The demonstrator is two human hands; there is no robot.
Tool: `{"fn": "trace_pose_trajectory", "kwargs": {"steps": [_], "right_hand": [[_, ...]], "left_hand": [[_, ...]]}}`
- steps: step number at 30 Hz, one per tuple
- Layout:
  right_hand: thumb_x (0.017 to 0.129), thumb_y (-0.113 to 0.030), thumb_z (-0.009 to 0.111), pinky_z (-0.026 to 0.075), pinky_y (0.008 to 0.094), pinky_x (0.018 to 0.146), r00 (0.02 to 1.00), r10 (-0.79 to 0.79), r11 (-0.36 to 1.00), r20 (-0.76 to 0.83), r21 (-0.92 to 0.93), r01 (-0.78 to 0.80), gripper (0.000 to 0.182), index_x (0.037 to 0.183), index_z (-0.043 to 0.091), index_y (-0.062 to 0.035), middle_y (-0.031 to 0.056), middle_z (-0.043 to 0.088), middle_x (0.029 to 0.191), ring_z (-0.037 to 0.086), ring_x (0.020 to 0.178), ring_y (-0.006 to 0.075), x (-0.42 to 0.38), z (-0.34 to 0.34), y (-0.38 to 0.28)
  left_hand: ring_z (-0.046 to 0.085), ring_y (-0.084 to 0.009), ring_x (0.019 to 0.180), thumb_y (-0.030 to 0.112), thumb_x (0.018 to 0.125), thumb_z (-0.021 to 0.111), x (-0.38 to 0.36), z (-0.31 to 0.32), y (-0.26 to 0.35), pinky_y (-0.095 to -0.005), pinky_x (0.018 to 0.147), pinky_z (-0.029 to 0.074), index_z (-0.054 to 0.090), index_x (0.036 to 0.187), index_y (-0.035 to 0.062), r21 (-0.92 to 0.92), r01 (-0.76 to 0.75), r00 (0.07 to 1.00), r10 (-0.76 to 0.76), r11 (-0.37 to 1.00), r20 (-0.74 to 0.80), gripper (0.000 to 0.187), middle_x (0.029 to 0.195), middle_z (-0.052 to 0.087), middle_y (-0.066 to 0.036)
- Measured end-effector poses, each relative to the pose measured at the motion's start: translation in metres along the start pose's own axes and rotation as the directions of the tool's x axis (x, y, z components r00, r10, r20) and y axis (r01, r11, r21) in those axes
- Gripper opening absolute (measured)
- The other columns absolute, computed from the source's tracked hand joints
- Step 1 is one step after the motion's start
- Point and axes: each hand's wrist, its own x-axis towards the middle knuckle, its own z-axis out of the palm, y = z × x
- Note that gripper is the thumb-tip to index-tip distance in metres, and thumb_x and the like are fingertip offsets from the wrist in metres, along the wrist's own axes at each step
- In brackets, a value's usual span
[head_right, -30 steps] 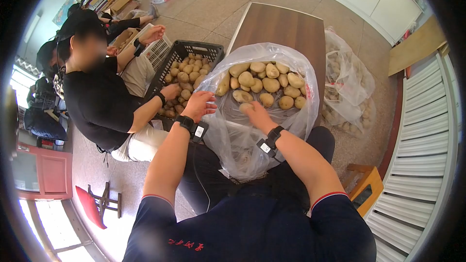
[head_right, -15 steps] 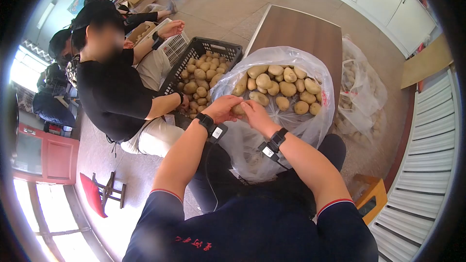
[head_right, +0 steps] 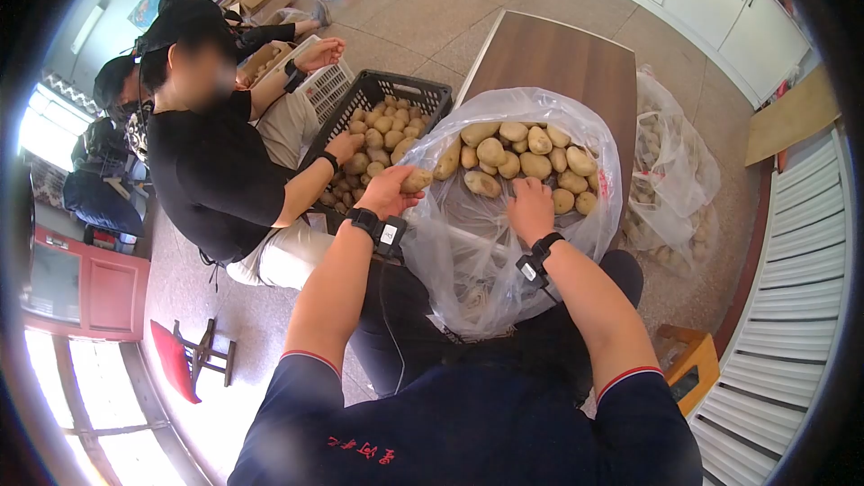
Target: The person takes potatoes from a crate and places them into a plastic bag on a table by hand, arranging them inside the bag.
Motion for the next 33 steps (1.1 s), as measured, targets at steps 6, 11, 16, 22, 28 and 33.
{"fn": "trace_pose_trajectory", "kwargs": {"steps": [6,11,16,22,28,33], "right_hand": [[0.081,-0.011,0.06,0.048,0.0476,0.086,0.995,0.007,0.997,0.1,-0.073,0.001,0.036,0.116,0.054,-0.0109,0.0146,0.051,0.126,0.055,0.102,0.0419,-0.007,0.005,0.018],[0.08,-0.009,0.059,0.049,0.0478,0.085,0.989,-0.03,0.992,0.148,-0.116,0.048,0.035,0.115,0.055,-0.0109,0.0144,0.049,0.127,0.057,0.099,0.0411,-0.004,0.002,0.015],[0.081,-0.008,0.057,0.052,0.0457,0.078,0.987,-0.014,0.991,0.158,-0.127,0.034,0.03,0.11,0.059,-0.0113,0.0163,0.051,0.117,0.06,0.092,0.0389,-0.005,0.005,0.016],[0.081,-0.008,0.056,0.053,0.0466,0.075,0.986,0.0,0.994,0.167,-0.104,0.018,0.03,0.111,0.058,-0.0118,0.0168,0.051,0.112,0.061,0.088,0.0382,-0.011,0.001,0.018],[0.08,-0.007,0.057,0.053,0.0464,0.075,0.986,0.012,0.995,0.165,-0.104,0.005,0.03,0.11,0.057,-0.0115,0.0162,0.05,0.112,0.061,0.089,0.0373,-0.02,0.0,0.017],[0.079,-0.007,0.058,0.053,0.0458,0.076,0.981,0.027,0.993,0.194,-0.115,-0.005,0.032,0.111,0.056,-0.0122,0.0159,0.05,0.112,0.061,0.091,0.0366,-0.024,-0.002,0.016]], "left_hand": [[0.063,-0.0247,0.074,0.027,0.096,0.052,0.007,-0.04,-0.003,-0.0328,0.057,0.054,0.052,0.117,0.0072,-0.064,-0.024,0.993,0.016,0.998,-0.114,0.029,0.101,0.063,-0.011],[0.063,-0.0274,0.074,0.023,0.095,0.05,0.02,-0.08,-0.013,-0.0375,0.058,0.055,0.05,0.119,0.0075,-0.18,-0.017,0.984,-0.015,0.983,-0.176,0.029,0.101,0.063,-0.013],[0.063,-0.0274,0.077,0.025,0.099,0.047,0.019,-0.087,-0.015,-0.0351,0.059,0.056,0.052,0.117,0.0025,-0.209,-0.015,0.945,-0.054,0.978,-0.322,0.029,0.103,0.061,-0.014],[0.062,-0.0304,0.084,0.02,0.096,0.048,0.029,-0.099,-0.021,-0.0408,0.064,0.056,0.051,0.12,0.0074,-0.195,-0.014,0.942,-0.053,0.981,-0.333,0.028,0.109,0.06,-0.014],[0.062,-0.0307,0.085,0.019,0.096,0.047,0.025,-0.099,-0.02,-0.0415,0.065,0.057,0.05,0.122,0.0056,-0.19,-0.001,0.934,-0.067,0.982,-0.35,0.029,0.11,0.059,-0.014],[0.062,-0.0293,0.088,0.018,0.096,0.049,0.025,-0.103,-0.021,-0.0407,0.066,0.058,0.054,0.117,0.0045,-0.163,-0.005,0.936,-0.053,0.987,-0.347,0.026,0.109,0.059,-0.014]]}}
